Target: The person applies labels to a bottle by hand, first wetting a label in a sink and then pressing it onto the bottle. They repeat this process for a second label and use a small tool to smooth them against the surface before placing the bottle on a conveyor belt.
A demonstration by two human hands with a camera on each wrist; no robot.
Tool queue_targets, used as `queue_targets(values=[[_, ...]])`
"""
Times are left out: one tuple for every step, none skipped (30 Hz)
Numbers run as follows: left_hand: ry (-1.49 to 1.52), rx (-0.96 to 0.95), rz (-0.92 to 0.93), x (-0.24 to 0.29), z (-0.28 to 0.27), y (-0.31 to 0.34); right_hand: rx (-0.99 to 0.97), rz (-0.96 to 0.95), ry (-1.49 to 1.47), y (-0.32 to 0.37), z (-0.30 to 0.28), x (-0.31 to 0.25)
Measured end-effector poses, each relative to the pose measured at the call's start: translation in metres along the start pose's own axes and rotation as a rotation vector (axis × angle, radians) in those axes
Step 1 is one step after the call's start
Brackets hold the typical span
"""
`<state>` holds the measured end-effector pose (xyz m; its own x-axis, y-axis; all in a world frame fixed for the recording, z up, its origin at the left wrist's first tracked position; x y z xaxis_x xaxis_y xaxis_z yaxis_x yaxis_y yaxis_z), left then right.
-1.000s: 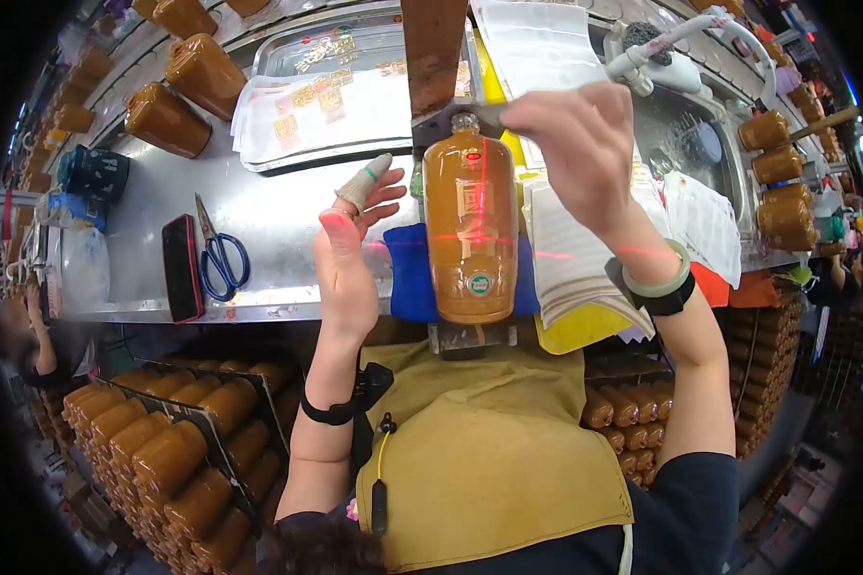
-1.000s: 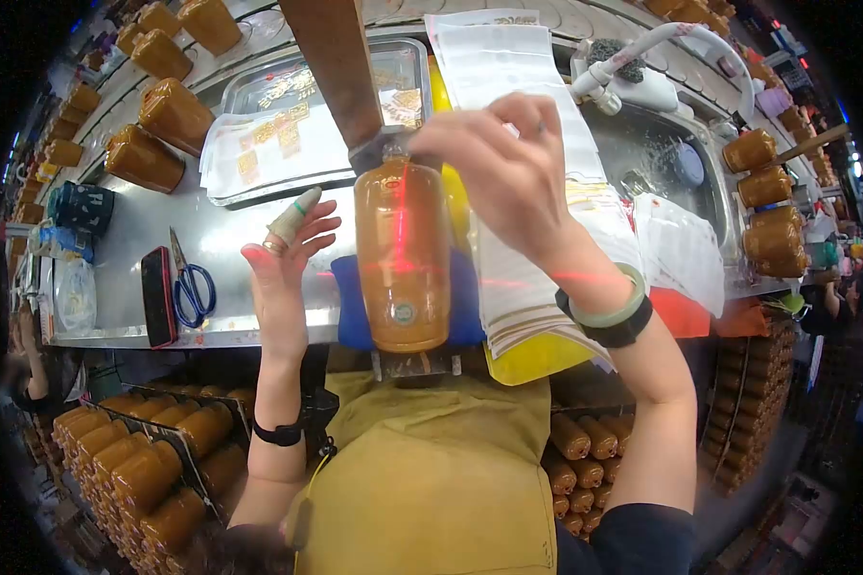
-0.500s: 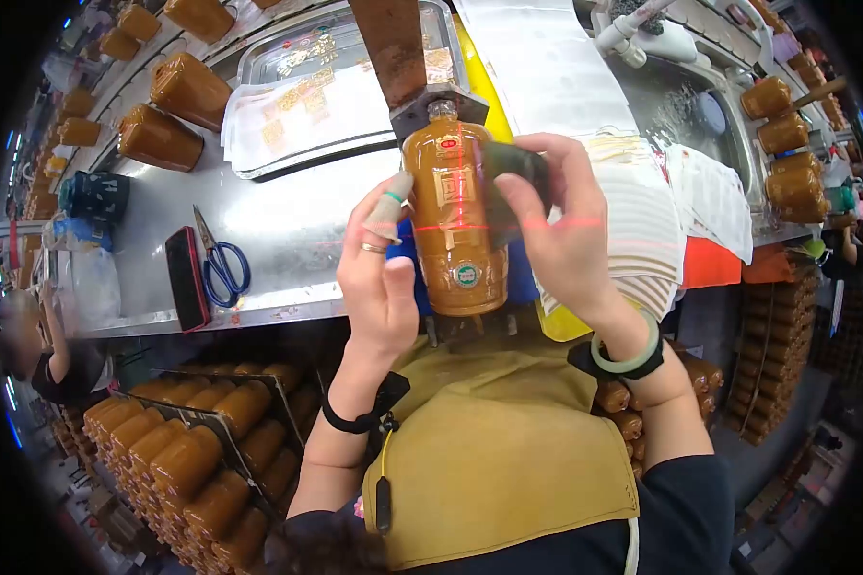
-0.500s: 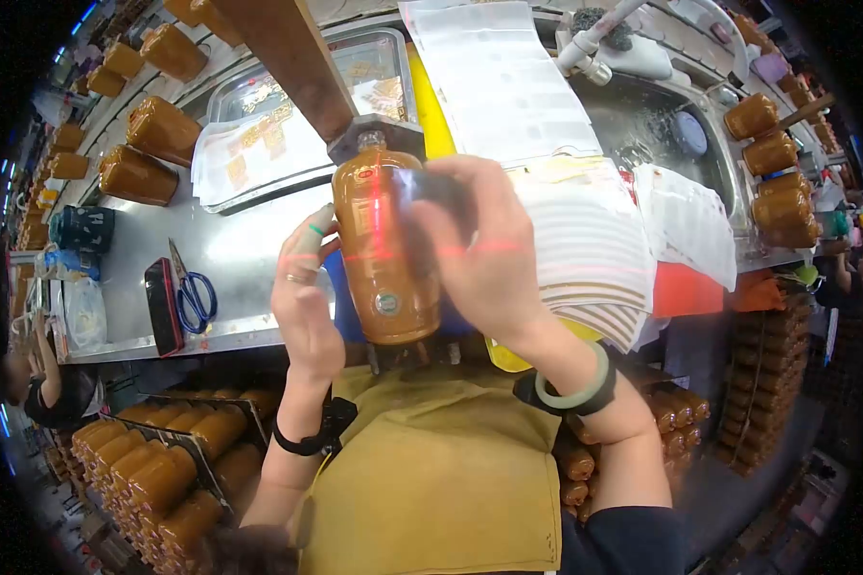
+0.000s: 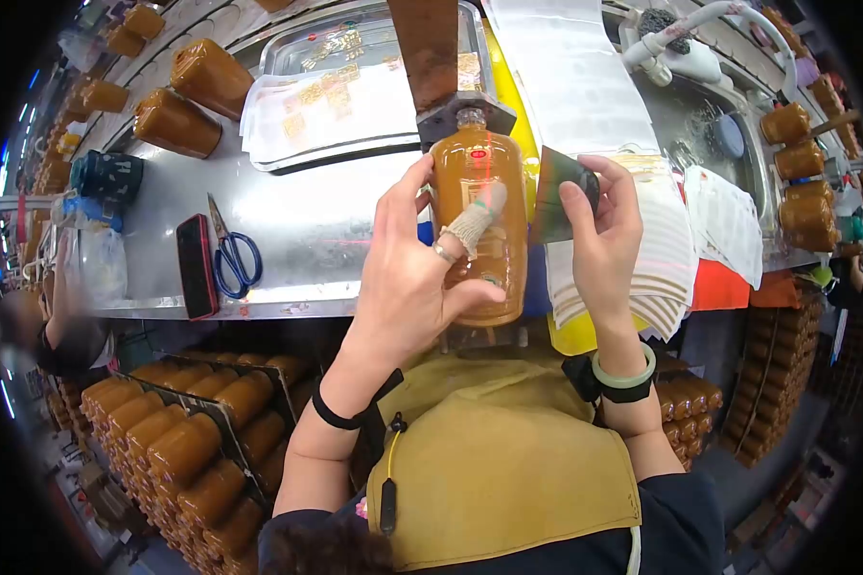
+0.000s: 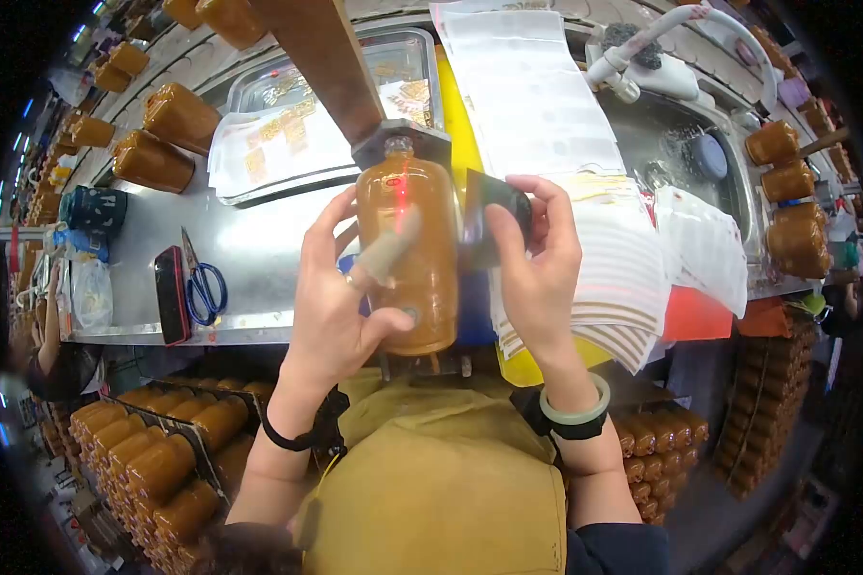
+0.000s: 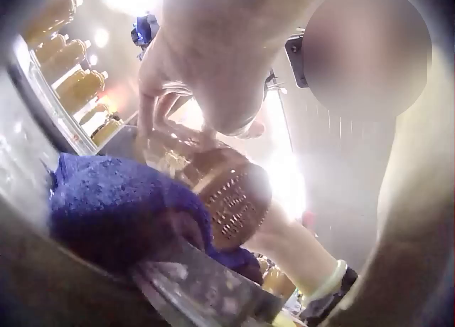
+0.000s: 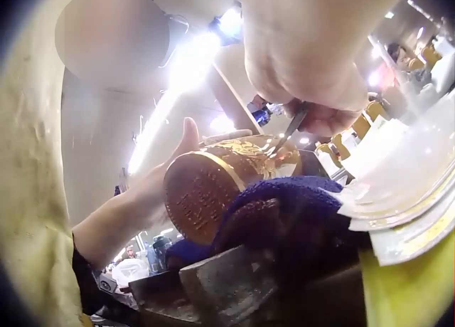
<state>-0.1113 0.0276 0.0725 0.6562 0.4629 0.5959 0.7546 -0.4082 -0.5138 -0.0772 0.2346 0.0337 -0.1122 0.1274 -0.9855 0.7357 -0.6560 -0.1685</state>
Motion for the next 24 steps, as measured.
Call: queue_targets(values=[[-0.003, 0.001, -0.001, -0.004, 0.000, -0.002, 0.000, 0.009, 0.003, 0.001, 0.002, -0.001], [0.024, -0.013, -0.033, -0.011, 0.001, -0.003, 0.001, 0.018, 0.006, 0.002, 0.004, -0.001], [0.052, -0.025, -0.065, -0.016, 0.001, -0.005, -0.002, 0.018, 0.004, 0.003, 0.005, 0.000], [0.096, -0.012, -0.112, -0.016, -0.002, -0.008, 0.005, 0.026, 0.009, 0.004, 0.005, 0.003], [0.096, -0.006, -0.111, -0.018, -0.002, -0.006, 0.012, 0.031, 0.014, 0.003, 0.005, 0.004], [0.119, 0.032, -0.100, -0.022, -0.003, -0.002, 0.011, 0.022, 0.014, 0.003, 0.005, 0.003], [0.143, 0.067, -0.090, -0.025, -0.003, 0.002, -0.001, 0.014, 0.034, 0.004, 0.005, 0.003], [0.150, 0.092, -0.062, -0.026, -0.002, 0.005, -0.012, 0.009, 0.055, 0.005, 0.005, 0.003], [0.151, 0.092, -0.060, -0.025, -0.001, 0.003, -0.011, 0.007, 0.056, 0.006, 0.005, 0.003], [0.165, 0.088, -0.072, -0.022, 0.000, 0.001, -0.011, 0.020, 0.050, 0.006, 0.006, 0.004], [0.177, 0.086, -0.085, -0.022, 0.000, 0.000, -0.014, 0.034, 0.045, 0.007, 0.007, 0.004], [0.153, 0.052, -0.017, -0.023, 0.001, -0.003, -0.022, 0.060, 0.031, 0.008, 0.007, 0.005], [0.152, 0.056, -0.019, -0.025, 0.001, -0.007, -0.026, 0.057, 0.031, 0.008, 0.008, 0.005], [0.090, 0.039, 0.030, -0.023, 0.002, -0.010, -0.027, 0.055, 0.032, 0.008, 0.008, 0.004], [0.030, 0.021, 0.080, -0.022, 0.003, -0.013, -0.025, 0.052, 0.033, 0.008, 0.008, 0.004], [0.031, 0.026, 0.082, -0.024, 0.004, -0.016, -0.026, 0.048, 0.034, 0.008, 0.008, 0.002], [0.050, 0.028, 0.070, -0.027, 0.004, -0.020, -0.025, 0.043, 0.034, 0.008, 0.008, 0.001], [0.069, 0.029, 0.059, -0.029, 0.004, -0.023, -0.023, 0.040, 0.035, 0.008, 0.008, -0.001], [0.072, 0.030, 0.061, -0.031, 0.005, -0.027, -0.020, 0.037, 0.036, 0.007, 0.008, 0.000], [0.083, 0.039, 0.057, -0.032, 0.005, -0.030, -0.030, 0.004, 0.053, 0.007, 0.009, -0.001], [0.094, 0.048, 0.049, -0.034, 0.005, -0.032, -0.041, -0.026, 0.071, 0.007, 0.009, -0.002], [0.142, 0.068, 0.042, -0.039, 0.006, -0.033, -0.042, -0.026, 0.074, 0.005, 0.010, -0.005], [0.143, 0.069, 0.039, -0.042, 0.006, -0.034, -0.026, -0.018, 0.067, 0.001, 0.010, -0.009], [0.187, 0.092, 0.010, -0.045, 0.005, -0.036, -0.010, -0.011, 0.060, -0.003, 0.011, -0.015]])
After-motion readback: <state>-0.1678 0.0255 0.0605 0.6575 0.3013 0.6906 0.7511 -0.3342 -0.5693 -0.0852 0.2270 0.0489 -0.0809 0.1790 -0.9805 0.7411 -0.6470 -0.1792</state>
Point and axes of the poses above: each hand's wrist, its own y-axis away from the middle knuckle, its own z-axis out of the palm, x = y × z, the point moved 6 cm from there along -y, towards the middle knuckle, and after that the axes turned 12 degrees about x, right-handed, at the moved point
